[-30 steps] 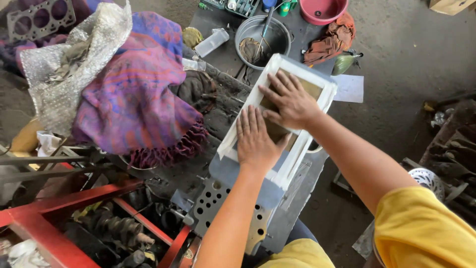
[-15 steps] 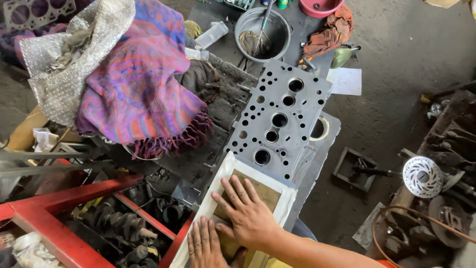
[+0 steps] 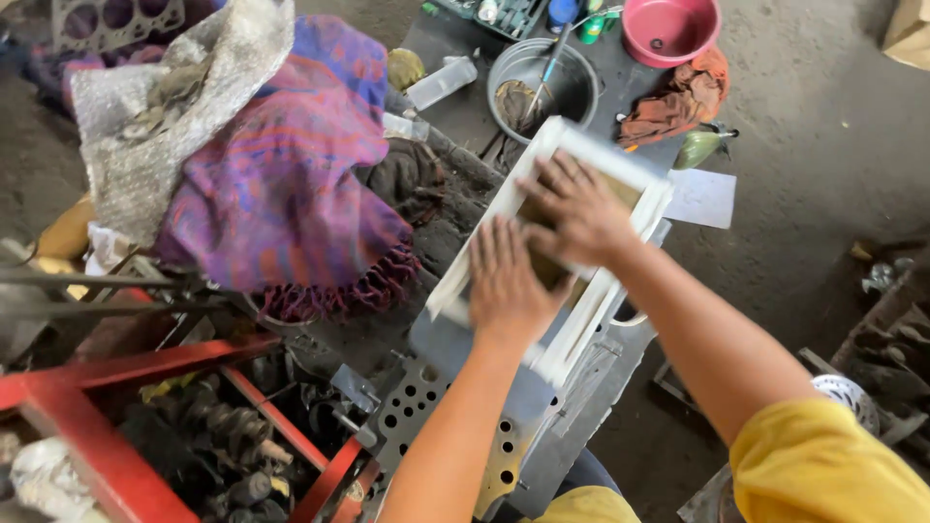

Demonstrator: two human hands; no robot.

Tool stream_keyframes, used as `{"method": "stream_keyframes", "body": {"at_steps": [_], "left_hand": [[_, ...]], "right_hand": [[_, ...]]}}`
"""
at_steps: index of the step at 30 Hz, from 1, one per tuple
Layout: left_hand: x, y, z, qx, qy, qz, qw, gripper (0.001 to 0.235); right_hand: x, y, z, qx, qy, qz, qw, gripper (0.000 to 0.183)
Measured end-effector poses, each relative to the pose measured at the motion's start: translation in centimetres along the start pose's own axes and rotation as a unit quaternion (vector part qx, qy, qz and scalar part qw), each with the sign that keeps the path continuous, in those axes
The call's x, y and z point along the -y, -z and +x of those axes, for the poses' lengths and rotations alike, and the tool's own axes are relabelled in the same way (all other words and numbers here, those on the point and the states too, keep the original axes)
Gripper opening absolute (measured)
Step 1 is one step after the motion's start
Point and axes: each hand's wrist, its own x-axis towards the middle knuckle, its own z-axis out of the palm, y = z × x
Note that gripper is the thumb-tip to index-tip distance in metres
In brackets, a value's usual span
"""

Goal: The person sands the flat surface of a metal engine block using a sanding block held in both hands. They move the block back and forth across the surface, focusing on the area around the cylinder openings.

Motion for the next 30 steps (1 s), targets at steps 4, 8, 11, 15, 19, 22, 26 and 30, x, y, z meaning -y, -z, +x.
{"method": "stream_keyframes", "body": {"at_steps": [4,8,11,15,19,22,26,30], "left_hand": [[-0.9,-2.9,4.5,-0.003,0.014,-0.003,1.0,0.12],[0.9,-0.2,-0.8,-0.073,-0.01,-0.086,0.994,0.113],[4.2,1.6,-7.7,-0.12,-0.031,-0.044,0.991,0.11],[10.8,1.8,-19.6,-0.044,-0.022,-0.007,0.999,0.114],[16.0,0.8,-30.7,-0.132,-0.005,0.023,0.991,0.115],[18.6,-0.9,-33.7,-0.204,-0.044,0.149,0.967,0.045],[17.2,-0.2,-30.8,-0.157,-0.071,0.138,0.975,0.06],[11.5,0.7,-22.9,-0.039,-0.076,0.011,0.996,0.137]], "right_hand": [[-2.7,1.5,2.2,0.054,-0.017,-0.004,0.998,0.08],[1.1,-0.8,0.2,-0.082,0.004,-0.08,0.993,0.08],[8.8,-0.7,-2.2,-0.108,-0.002,-0.07,0.992,0.079],[21.7,-0.2,-6.5,-0.056,-0.018,0.008,0.998,0.08],[32.6,-0.5,-10.8,-0.057,-0.023,-0.041,0.997,0.075],[35.5,-0.5,-12.8,-0.04,-0.027,-0.009,0.999,0.073],[32.3,0.0,-12.2,-0.064,-0.013,-0.066,0.996,0.072],[24.4,0.3,-11.2,0.007,-0.057,0.071,0.996,0.074]]}}
